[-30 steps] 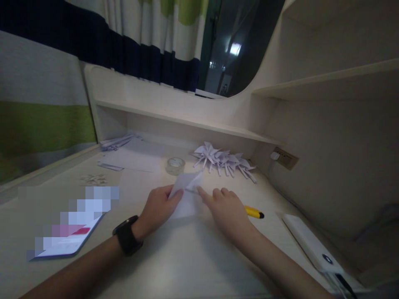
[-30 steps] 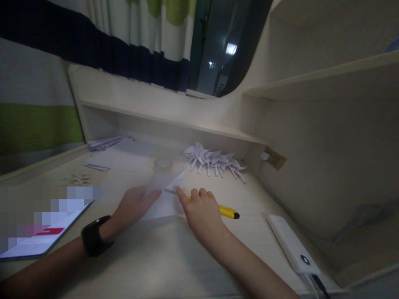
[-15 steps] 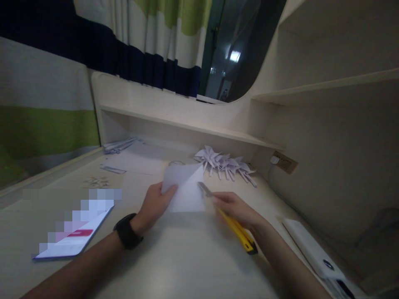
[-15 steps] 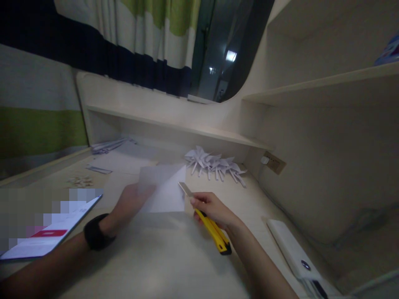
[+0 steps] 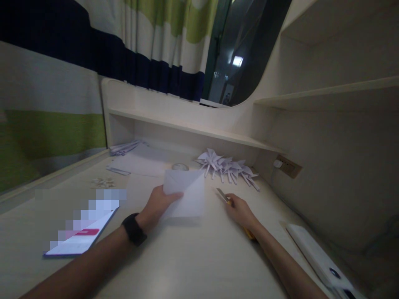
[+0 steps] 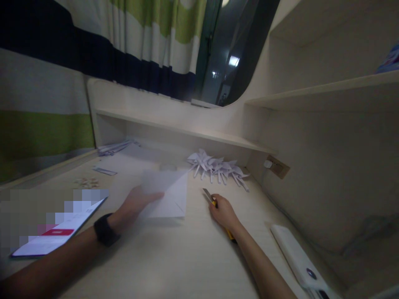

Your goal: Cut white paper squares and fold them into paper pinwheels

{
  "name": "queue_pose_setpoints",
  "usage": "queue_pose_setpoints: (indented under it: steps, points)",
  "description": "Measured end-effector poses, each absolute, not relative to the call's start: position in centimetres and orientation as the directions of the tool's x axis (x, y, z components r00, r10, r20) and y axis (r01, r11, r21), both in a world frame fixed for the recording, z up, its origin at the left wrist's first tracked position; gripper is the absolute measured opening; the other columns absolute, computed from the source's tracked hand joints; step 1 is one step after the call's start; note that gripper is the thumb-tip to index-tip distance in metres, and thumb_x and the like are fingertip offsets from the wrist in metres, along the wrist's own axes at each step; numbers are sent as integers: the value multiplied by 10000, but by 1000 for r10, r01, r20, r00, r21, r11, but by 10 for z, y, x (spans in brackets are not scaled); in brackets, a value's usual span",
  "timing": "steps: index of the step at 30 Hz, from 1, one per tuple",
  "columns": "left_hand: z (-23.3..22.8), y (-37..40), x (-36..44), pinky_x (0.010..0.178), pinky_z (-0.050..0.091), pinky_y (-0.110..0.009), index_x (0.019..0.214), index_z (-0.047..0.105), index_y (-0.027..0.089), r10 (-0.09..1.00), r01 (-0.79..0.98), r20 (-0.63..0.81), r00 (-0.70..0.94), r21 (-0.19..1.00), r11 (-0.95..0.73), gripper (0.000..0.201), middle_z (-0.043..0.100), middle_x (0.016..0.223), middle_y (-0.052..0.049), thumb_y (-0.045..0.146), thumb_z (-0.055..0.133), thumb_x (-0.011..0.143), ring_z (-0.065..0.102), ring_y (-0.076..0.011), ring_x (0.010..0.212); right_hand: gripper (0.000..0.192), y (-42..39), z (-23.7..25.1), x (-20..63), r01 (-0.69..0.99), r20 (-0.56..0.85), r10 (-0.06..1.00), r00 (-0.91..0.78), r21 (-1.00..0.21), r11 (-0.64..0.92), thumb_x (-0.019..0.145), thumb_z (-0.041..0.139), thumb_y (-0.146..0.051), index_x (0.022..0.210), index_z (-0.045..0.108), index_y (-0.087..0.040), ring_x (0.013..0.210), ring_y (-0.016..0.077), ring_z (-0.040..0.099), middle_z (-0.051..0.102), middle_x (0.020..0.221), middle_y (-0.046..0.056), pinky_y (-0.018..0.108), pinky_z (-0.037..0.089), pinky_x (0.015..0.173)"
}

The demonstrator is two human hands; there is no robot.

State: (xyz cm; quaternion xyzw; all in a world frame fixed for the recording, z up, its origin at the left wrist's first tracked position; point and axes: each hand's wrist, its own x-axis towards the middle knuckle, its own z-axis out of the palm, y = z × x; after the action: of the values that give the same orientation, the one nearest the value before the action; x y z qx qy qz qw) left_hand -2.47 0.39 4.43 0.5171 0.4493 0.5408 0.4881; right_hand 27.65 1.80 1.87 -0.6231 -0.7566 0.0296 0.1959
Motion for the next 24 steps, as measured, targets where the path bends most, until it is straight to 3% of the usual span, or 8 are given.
queue_pose_setpoints:
  steps: [3, 12, 17, 24]
  points:
    - [42, 5, -25, 727, 544, -370, 999, 658, 67, 996, -72, 80, 33, 994, -78, 436, 713, 986, -153, 283, 750, 632, 688, -244, 796, 335, 17, 13, 275, 947, 269, 949, -162, -227, 226, 842, 454, -197, 1132, 586, -94, 951, 202, 565, 625, 992, 115, 272, 392, 843]
    - [31, 11, -27, 726, 534, -352, 969, 688, 85, 982, -197, 103, 157, 978, -71, 401, 716, 983, -149, 296, 772, 638, 680, -243, 812, 332, 21, 3, 279, 945, 265, 932, -246, -148, 291, 898, 377, -244, 1048, 632, -95, 872, 207, 543, 553, 905, 100, 301, 402, 833]
    - [24, 19, -29, 671, 530, -346, 932, 690, 66, 994, -134, 71, 83, 989, -60, 366, 717, 935, -157, 285, 751, 645, 674, -248, 775, 402, 25, -3, 280, 954, 271, 925, -265, -68, 293, 911, 338, -285, 1103, 615, -65, 859, 239, 545, 556, 911, 132, 344, 423, 817]
    - [1, 36, -31, 676, 520, -329, 919, 684, 73, 991, -61, 103, 88, 993, -98, 263, 714, 882, -129, 175, 640, 680, 663, -240, 778, 417, 34, -7, 288, 953, 230, 933, -278, -57, 298, 903, 359, -326, 1058, 650, -70, 795, 240, 590, 590, 906, 158, 346, 464, 783]
